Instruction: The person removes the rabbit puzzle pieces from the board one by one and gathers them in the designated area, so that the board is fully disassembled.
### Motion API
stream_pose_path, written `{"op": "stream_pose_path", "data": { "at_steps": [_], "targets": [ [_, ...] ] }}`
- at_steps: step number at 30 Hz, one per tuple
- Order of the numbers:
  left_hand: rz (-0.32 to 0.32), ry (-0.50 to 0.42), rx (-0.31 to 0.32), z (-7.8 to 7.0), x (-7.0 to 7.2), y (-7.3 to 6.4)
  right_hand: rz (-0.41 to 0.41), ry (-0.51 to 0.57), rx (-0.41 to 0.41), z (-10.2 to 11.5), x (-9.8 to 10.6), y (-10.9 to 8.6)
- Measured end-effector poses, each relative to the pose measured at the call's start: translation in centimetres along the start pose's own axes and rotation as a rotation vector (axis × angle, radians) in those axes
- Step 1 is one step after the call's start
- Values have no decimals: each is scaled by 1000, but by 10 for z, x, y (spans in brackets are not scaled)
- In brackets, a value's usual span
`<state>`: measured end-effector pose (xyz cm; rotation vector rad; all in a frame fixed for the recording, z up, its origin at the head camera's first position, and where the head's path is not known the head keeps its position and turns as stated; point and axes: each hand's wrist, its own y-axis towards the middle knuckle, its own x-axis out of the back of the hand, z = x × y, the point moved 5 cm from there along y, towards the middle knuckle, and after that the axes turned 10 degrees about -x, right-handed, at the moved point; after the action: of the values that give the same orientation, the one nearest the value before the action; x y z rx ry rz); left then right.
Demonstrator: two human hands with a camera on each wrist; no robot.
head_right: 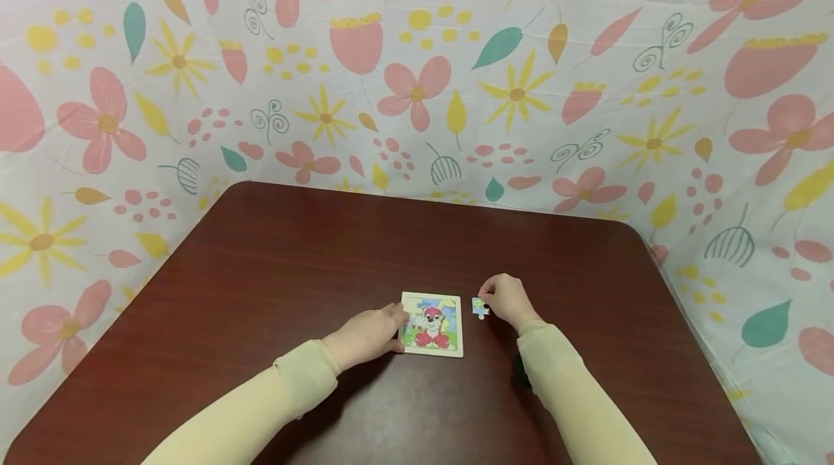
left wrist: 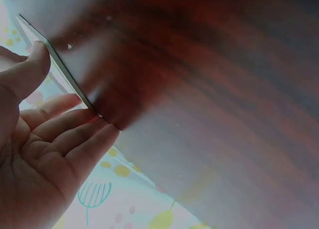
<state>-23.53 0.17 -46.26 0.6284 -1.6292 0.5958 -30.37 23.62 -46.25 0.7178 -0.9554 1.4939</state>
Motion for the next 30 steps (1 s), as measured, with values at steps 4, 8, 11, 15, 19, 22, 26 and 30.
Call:
{"op": "stream_pose_path", "data": {
  "at_steps": [4, 8, 11, 15, 19, 22, 26, 30],
  "targets": [
    [-2, 15, -6, 0, 0, 0, -10, -1, -31, 0, -1, 0],
    [-7, 28, -15, 0, 0, 1, -20, 2, -63, -2, -3, -1],
    [-2, 25, -16, 1, -2, 1, -32, 6, -61, -2, -3, -2],
    [1, 22, -16, 1, -3, 2, -37, 18, -48, -2, -3, -3],
    [0, 14, -16, 1, -2, 1, -46, 25, -18, -1, -3, -4],
    [1, 11, -14, 1, 0, 0, -66, 29, 38, 4, -1, -5],
    [2, 10, -12, 1, 1, -1, -61, 59, 84, 15, -1, -5],
    [-1, 3, -12, 1, 1, -2, -3, 72, 110, 30, -7, -4]
  ]
}}
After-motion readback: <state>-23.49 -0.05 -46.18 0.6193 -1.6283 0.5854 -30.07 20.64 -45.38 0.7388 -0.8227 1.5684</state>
